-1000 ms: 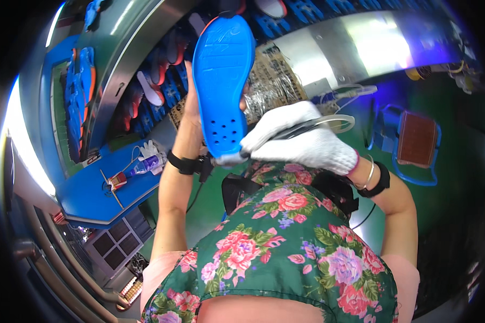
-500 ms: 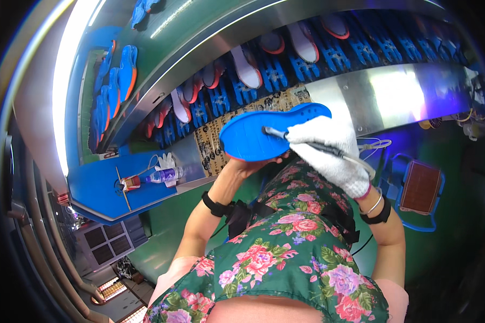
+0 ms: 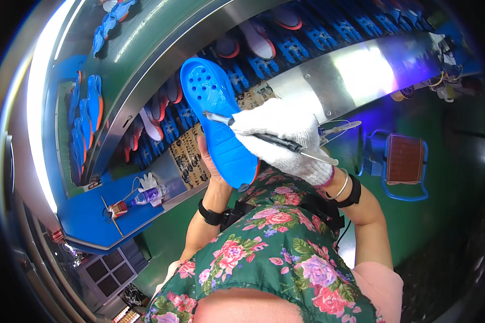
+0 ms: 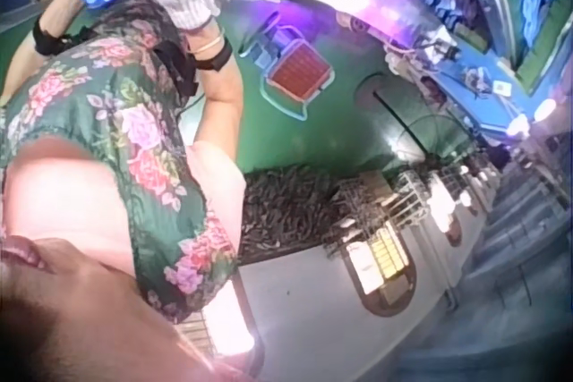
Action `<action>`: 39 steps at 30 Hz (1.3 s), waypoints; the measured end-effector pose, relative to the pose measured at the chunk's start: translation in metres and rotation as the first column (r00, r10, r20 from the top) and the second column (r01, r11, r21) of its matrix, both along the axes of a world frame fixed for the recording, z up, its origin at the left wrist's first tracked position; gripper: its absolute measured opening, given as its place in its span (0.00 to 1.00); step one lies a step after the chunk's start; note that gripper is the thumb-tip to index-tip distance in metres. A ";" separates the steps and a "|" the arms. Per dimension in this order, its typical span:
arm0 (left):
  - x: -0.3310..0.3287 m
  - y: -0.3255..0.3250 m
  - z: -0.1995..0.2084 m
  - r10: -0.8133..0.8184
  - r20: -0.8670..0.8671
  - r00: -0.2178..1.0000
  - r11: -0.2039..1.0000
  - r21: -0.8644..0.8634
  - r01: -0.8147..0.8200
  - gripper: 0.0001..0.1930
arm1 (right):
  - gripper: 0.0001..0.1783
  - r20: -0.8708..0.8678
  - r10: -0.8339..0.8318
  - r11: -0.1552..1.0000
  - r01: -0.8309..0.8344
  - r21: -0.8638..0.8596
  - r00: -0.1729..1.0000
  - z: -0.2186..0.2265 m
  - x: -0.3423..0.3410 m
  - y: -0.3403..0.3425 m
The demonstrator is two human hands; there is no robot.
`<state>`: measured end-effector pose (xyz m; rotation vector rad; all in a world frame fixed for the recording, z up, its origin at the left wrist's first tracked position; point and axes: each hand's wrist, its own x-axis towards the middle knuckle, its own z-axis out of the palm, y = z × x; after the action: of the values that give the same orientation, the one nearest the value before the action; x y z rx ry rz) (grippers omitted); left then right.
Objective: Applying glue to blue shoe soles using a brush on a factory assembly line.
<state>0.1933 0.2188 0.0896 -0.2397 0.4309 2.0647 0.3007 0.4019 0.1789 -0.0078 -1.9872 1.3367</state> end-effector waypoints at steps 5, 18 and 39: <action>0.008 -0.005 -0.014 -0.072 0.054 0.996 0.972 0.227 0.058 0.47 | 0.12 -0.137 0.032 0.987 -0.010 0.160 0.990 0.015 -0.019 0.007; 0.026 -0.016 0.009 -0.140 -0.275 0.951 0.969 -0.234 0.075 0.50 | 0.17 -0.113 0.116 0.973 -0.090 0.214 0.987 0.019 -0.015 -0.015; -0.011 0.011 0.011 0.078 -0.183 0.980 0.993 -0.070 -0.092 0.50 | 0.14 -0.099 0.127 0.992 -0.128 -0.007 0.987 -0.016 -0.024 -0.034</action>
<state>0.1823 0.2299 0.1006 -0.1199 0.6226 2.1646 0.2770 0.3676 0.1634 0.1787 -1.9224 1.4039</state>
